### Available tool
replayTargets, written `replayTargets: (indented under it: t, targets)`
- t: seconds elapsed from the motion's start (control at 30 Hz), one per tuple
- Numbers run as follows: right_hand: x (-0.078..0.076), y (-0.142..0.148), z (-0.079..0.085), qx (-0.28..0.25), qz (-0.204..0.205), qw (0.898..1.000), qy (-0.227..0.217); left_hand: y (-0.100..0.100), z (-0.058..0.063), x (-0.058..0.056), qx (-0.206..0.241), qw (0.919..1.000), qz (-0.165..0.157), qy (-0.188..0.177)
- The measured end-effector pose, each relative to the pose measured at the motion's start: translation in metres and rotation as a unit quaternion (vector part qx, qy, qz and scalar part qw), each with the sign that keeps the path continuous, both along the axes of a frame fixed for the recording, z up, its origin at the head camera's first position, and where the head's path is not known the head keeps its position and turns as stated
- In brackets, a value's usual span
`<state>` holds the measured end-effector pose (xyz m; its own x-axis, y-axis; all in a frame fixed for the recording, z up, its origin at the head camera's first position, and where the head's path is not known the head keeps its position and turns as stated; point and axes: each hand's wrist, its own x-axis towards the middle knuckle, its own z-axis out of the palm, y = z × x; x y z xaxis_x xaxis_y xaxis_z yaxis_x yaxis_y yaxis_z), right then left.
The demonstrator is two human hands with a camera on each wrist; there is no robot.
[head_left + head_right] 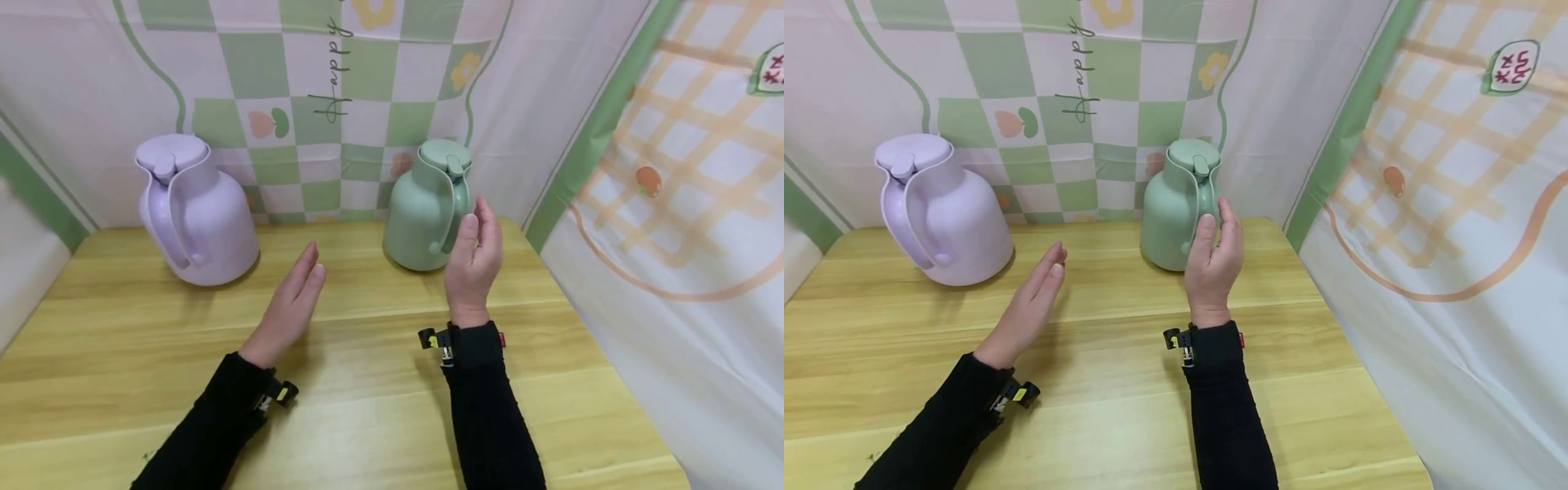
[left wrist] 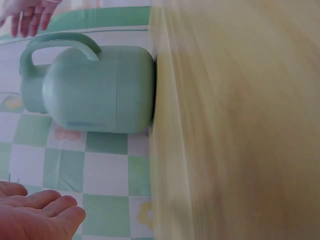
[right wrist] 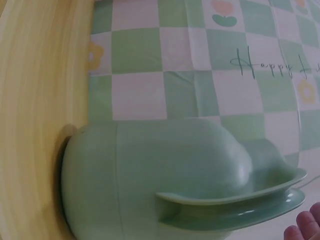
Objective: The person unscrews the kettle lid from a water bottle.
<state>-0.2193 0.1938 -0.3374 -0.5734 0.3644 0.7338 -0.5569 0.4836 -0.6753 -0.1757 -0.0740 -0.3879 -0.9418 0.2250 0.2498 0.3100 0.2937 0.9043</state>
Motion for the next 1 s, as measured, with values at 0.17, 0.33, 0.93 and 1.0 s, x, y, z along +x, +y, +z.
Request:
replayTargets:
  t: [0.17, 0.33, 0.93, 1.0]
  targets:
    - [-0.008, 0.013, -0.008, 0.002, 0.016, 0.998, -0.057, 0.005, 0.005, -0.006, 0.002, 0.9997, 0.010, -0.022]
    - [-0.015, 0.023, -0.009, -0.004, 0.018, 0.991, -0.129, 0.010, 0.007, -0.015, 0.016, 0.9991, 0.011, -0.037]
    - [-0.045, 0.052, -0.007, -0.072, 0.080, 0.946, -0.307, 0.040, 0.025, -0.044, 0.059, 0.9939, 0.016, -0.092]
    - [-0.049, 0.053, -0.007, -0.077, 0.082, 0.940, -0.321, 0.043, 0.027, -0.048, 0.060, 0.9931, 0.019, -0.099]
